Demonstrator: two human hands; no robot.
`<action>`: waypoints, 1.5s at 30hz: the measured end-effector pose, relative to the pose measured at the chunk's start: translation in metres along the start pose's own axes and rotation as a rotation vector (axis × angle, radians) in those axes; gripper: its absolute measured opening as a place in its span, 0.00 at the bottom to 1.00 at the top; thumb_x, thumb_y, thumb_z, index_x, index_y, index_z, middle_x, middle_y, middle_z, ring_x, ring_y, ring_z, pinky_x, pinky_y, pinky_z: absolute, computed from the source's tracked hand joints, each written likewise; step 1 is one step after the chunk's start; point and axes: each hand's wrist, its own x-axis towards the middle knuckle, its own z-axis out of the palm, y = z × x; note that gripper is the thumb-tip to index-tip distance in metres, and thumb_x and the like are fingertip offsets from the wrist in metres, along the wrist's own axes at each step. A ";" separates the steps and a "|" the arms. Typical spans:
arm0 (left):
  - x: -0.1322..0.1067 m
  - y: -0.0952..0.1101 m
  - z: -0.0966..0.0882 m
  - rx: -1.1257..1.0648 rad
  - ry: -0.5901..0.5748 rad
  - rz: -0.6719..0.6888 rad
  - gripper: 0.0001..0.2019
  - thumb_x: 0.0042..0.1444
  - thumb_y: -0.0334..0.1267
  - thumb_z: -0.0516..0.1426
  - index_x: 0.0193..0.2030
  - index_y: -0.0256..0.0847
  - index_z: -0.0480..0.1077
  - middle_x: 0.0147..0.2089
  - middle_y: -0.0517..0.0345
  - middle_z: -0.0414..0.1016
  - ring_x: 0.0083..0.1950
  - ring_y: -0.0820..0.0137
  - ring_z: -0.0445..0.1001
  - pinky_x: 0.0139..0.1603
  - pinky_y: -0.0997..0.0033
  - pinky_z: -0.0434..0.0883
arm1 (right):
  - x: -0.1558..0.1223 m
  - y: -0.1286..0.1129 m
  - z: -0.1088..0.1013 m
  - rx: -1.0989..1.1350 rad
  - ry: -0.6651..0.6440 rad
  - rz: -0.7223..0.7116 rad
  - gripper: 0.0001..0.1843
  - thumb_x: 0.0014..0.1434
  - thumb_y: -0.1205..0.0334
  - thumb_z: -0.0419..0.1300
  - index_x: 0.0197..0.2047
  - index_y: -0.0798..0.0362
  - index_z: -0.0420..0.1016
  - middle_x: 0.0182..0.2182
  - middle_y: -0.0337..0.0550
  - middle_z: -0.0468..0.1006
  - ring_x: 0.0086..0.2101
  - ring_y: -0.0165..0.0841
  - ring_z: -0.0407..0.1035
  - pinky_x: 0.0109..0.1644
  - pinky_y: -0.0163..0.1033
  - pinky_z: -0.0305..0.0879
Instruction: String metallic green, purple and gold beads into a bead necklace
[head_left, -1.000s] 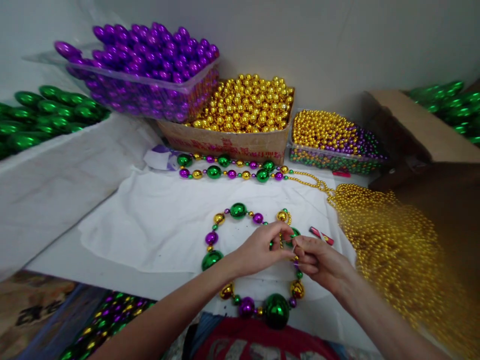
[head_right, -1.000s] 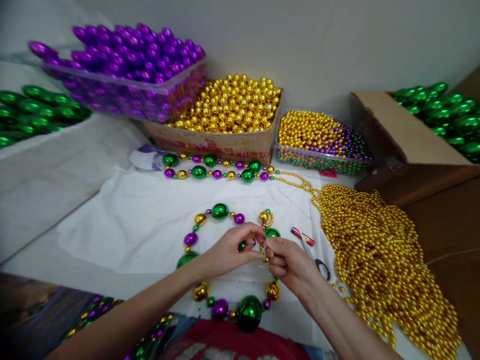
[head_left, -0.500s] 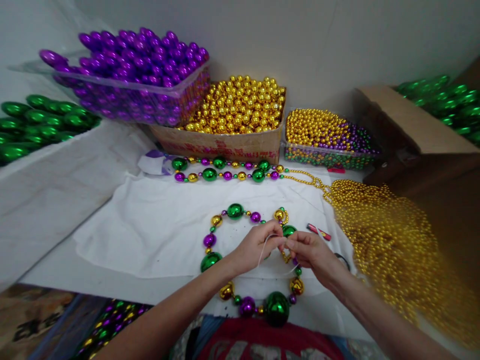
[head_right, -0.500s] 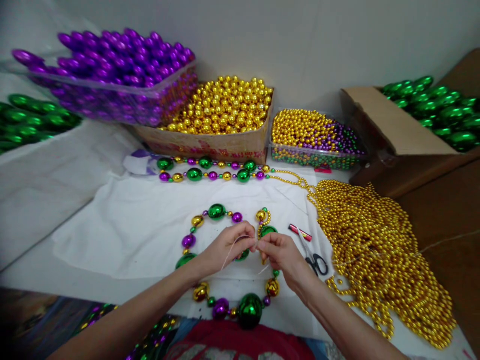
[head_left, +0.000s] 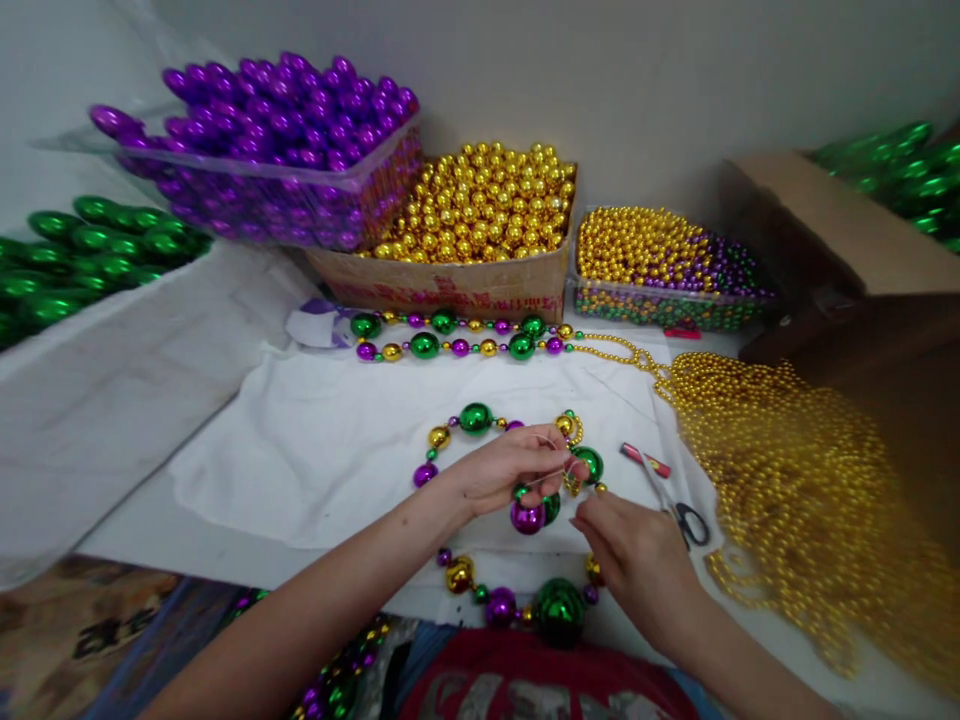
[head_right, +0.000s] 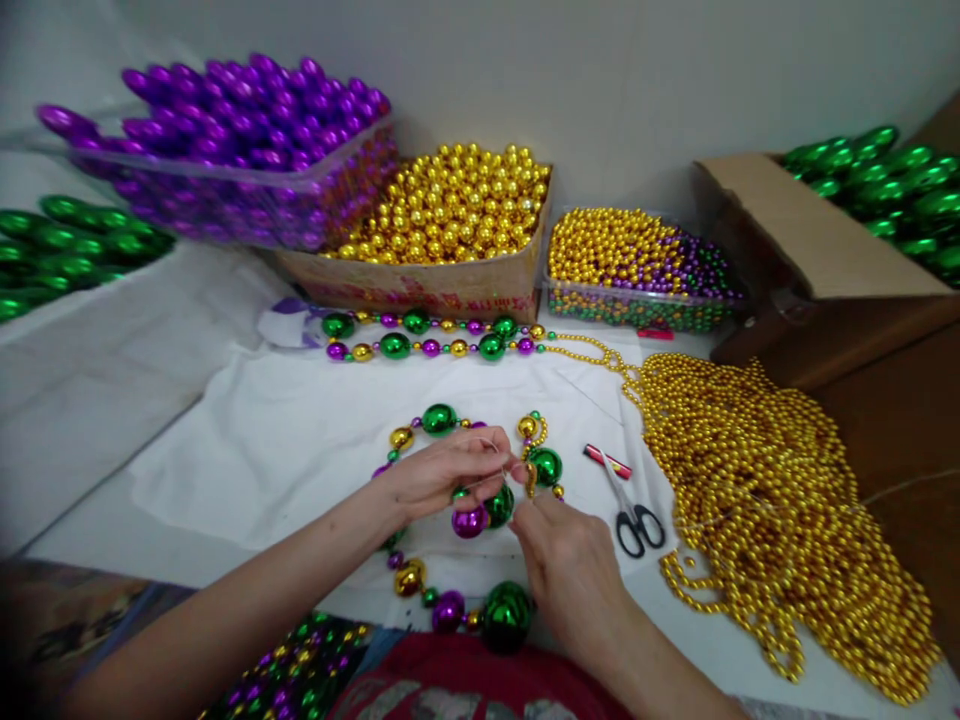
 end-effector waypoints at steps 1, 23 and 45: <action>-0.001 0.003 0.000 0.019 -0.004 0.001 0.10 0.53 0.39 0.59 0.34 0.37 0.61 0.33 0.57 0.72 0.22 0.81 0.64 0.16 0.83 0.52 | -0.001 0.002 -0.001 -0.001 -0.024 0.007 0.12 0.64 0.66 0.50 0.29 0.53 0.69 0.27 0.41 0.70 0.29 0.33 0.65 0.32 0.37 0.52; -0.021 0.000 0.001 1.343 0.061 0.315 0.12 0.64 0.36 0.45 0.31 0.39 0.64 0.32 0.57 0.66 0.34 0.70 0.65 0.36 0.72 0.60 | 0.055 0.034 0.030 1.519 -0.477 0.534 0.21 0.44 0.52 0.69 0.35 0.60 0.77 0.30 0.48 0.80 0.25 0.29 0.73 0.17 0.25 0.53; -0.053 -0.106 0.016 0.142 0.711 0.345 0.06 0.58 0.39 0.55 0.32 0.41 0.65 0.45 0.53 0.71 0.50 0.64 0.68 0.54 0.62 0.63 | -0.014 0.061 0.039 1.460 -0.048 0.837 0.19 0.50 0.49 0.67 0.28 0.54 0.64 0.27 0.44 0.78 0.24 0.31 0.72 0.16 0.26 0.47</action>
